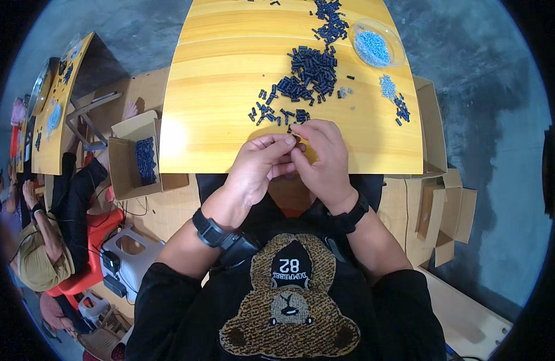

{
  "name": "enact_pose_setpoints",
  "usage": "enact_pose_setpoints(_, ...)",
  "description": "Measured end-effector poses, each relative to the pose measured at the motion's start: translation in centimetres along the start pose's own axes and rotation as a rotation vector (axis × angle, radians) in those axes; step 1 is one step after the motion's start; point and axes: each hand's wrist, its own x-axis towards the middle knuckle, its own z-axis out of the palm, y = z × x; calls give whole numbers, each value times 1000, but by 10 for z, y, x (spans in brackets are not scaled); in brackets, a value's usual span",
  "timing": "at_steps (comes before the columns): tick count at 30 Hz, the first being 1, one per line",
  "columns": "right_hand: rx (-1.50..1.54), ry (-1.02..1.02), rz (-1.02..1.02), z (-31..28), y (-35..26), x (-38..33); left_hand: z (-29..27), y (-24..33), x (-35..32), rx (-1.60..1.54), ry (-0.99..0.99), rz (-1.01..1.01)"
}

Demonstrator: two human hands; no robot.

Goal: Assembling small plastic components at a workbench.

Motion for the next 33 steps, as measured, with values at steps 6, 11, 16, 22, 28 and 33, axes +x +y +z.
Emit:
enact_pose_setpoints(6,-5,6,5,1,2,-2,0,-6,3,-36,-8,14)
enact_pose_setpoints(11,4,10,7,1,2,-3,1,-7,3,-36,-12,22)
enact_pose_setpoints(16,22,20,5,-1,4,-4,3,-8,3,-15,6,20)
enact_pose_setpoints(22,104,-2,18,-5,5,-6,4,-9,0,8,18,14)
enact_pose_setpoints(28,146,-14,122,-13,0,-4,7,-6,-2,21,-29,42)
enact_pose_setpoints(33,116,-115,36,-17,7,-4,5,-9,-1,34,11,21)
